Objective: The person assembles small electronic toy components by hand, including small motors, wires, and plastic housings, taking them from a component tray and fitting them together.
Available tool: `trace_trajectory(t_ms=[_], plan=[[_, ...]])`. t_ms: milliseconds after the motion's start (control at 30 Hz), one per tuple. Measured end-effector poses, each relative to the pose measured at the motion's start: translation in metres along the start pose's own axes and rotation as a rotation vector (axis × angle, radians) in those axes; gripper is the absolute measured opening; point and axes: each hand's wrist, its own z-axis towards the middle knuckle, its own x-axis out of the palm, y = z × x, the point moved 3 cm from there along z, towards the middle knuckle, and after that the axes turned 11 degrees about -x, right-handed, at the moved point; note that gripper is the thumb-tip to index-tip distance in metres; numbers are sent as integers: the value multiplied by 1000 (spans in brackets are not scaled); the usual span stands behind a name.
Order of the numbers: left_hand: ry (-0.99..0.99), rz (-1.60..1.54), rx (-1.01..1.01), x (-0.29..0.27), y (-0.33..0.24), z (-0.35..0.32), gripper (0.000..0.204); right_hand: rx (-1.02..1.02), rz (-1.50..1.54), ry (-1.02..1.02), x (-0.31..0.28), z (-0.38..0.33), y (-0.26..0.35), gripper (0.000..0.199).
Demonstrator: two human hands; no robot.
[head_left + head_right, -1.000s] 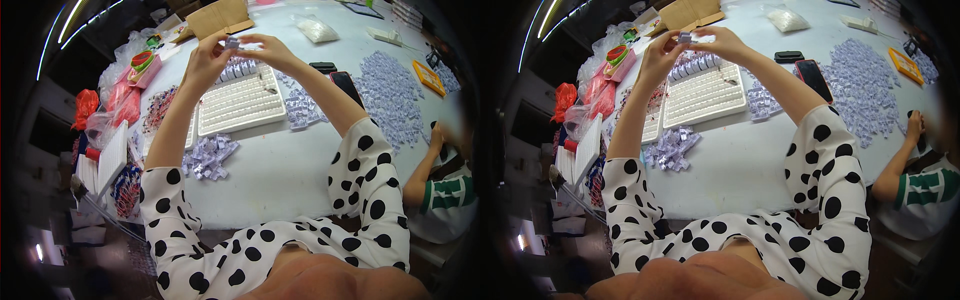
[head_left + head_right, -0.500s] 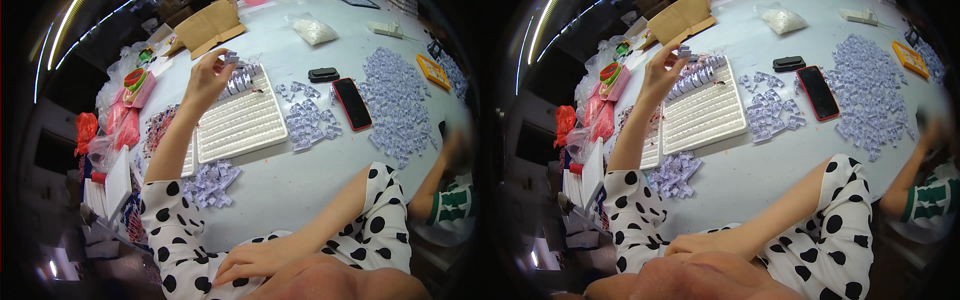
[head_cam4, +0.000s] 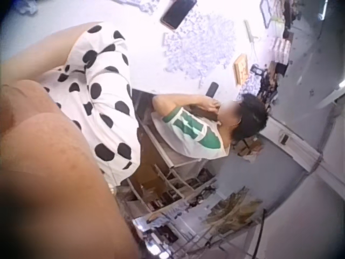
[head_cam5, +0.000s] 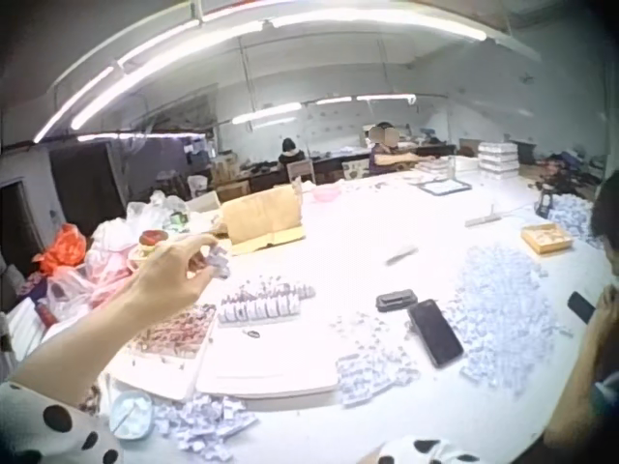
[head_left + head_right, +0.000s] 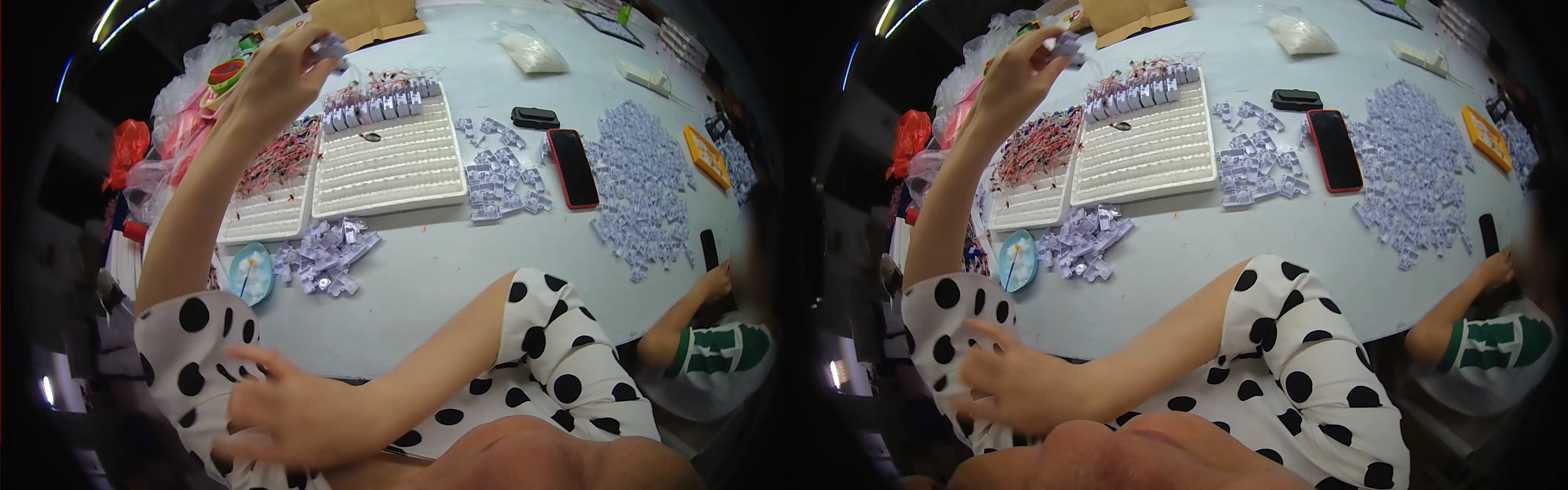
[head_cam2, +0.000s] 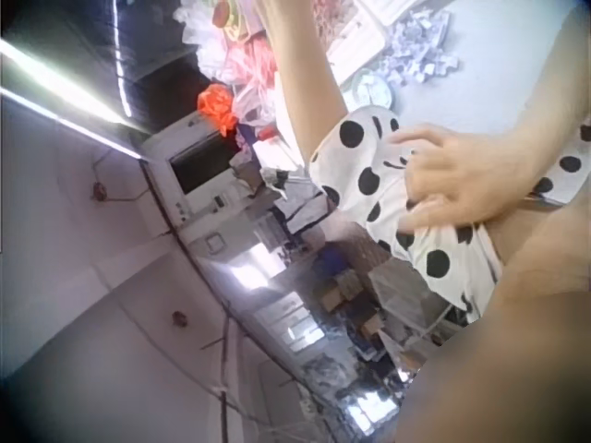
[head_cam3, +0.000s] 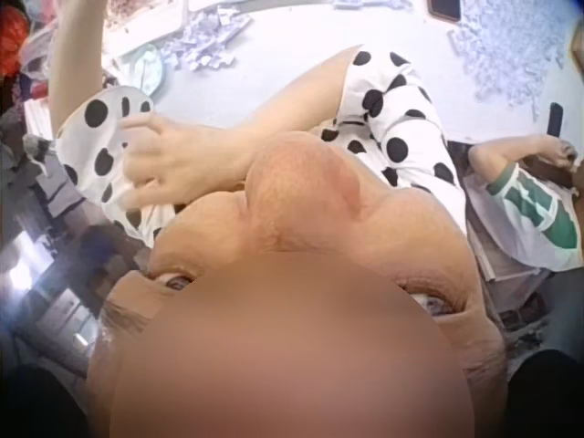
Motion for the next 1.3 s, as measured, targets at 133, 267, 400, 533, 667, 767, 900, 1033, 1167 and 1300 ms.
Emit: trace_trajectory(t_ms=[133,267,400,533,667,767,900,1033,1167,1300], plan=[[-123,-56,46,-8,-31,-29,37,16,1200,207,-21,19,53,43],[-240,-181,-205,18,13,-99,38,112,1279,602,-34,15,46,65],[-253,-439,-240,22,20,-98,39,119,513,534,-94,-24,3,64],[-148,-405,-205,3,-4,-60,40,637,312,754,-180,-83,-101,75],[-89,-341,-119,-8,-17,-29,38,929,-277,-28,-239,-133,-173,63],[-7,-204,-133,-2,-29,-6,36,828,-462,-46,-221,-125,-196,60],[8,-47,-55,23,-45,35,36,794,-763,-134,-227,-119,-248,64],[-48,30,81,51,-41,73,43,832,-875,-146,-255,-118,-289,42],[8,-62,-72,72,-65,76,24,855,-878,-135,-289,-141,-337,22],[67,-225,-85,113,-38,90,25,949,-907,-152,-304,-146,-358,18]])
